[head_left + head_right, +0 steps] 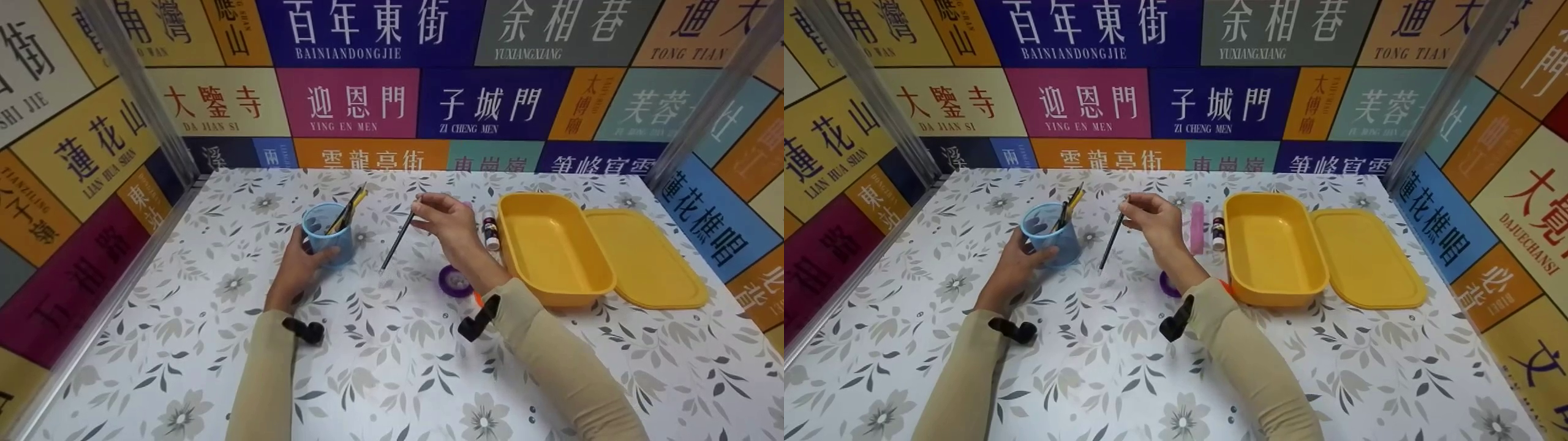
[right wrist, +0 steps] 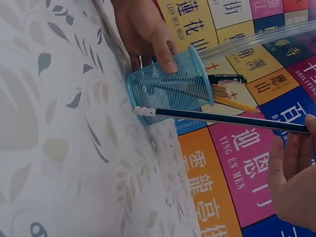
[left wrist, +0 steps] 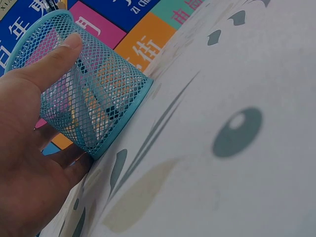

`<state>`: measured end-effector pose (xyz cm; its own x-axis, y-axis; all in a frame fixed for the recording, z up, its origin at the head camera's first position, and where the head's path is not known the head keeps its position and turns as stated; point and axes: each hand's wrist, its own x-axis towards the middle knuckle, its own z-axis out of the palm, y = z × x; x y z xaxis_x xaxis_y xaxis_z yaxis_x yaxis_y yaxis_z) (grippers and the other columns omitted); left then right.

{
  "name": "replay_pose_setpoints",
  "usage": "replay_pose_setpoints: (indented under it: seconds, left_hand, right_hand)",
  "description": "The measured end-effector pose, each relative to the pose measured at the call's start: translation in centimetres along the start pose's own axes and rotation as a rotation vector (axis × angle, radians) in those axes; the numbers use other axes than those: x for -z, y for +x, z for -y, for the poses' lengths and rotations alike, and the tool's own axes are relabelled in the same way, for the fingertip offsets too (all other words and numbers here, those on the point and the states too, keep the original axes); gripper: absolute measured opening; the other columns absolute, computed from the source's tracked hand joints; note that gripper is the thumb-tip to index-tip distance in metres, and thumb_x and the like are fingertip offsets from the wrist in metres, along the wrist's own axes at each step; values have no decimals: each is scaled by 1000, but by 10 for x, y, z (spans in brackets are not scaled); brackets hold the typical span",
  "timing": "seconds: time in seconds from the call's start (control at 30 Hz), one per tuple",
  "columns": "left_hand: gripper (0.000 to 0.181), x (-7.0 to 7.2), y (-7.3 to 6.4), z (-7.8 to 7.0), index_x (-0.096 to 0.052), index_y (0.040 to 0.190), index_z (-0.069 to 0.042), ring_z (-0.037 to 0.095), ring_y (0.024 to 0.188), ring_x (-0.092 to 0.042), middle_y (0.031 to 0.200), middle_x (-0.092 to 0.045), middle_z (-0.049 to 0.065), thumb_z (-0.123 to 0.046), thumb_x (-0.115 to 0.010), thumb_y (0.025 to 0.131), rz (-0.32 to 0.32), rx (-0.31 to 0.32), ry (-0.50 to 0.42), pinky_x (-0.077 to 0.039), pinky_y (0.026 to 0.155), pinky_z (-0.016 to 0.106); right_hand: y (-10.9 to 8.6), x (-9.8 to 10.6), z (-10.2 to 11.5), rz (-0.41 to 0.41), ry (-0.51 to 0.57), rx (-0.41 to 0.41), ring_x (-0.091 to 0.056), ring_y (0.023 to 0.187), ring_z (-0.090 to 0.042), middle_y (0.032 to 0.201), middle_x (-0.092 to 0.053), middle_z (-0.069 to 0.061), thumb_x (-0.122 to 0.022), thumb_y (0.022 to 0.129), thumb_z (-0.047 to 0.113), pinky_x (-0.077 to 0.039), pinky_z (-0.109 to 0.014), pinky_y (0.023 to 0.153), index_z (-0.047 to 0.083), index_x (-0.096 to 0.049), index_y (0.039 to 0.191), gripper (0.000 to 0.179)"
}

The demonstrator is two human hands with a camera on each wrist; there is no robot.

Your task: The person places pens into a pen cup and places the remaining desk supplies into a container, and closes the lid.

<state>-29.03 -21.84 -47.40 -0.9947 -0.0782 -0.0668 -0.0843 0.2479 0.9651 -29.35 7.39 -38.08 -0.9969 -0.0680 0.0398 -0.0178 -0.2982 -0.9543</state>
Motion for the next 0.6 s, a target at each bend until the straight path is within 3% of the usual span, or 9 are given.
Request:
replay_pose_setpoints:
  seconds: [0.3, 0.6]
  left_hand:
    - [94, 0, -2, 1, -21, 158, -25, 26, 152, -31, 160, -34, 5, -29, -81, 85, 33, -48, -63, -35, 122, 44]
    - [93, 1, -2, 4, -23, 157, -23, 27, 150, -33, 159, -36, 5, -27, -81, 85, 30, -63, -80, -34, 123, 44]
  right_hand:
    - [-10, -20, 13, 22, 103, 82, -71, 89, -17, 94, -70, -5, -74, 86, -2, -62, -41, 89, -4, -67, 105, 20]
    - [-16, -41, 24, 44, 123, 188, -71, 84, -16, 93, -71, -7, -74, 86, -3, -63, -40, 83, -9, -66, 107, 23]
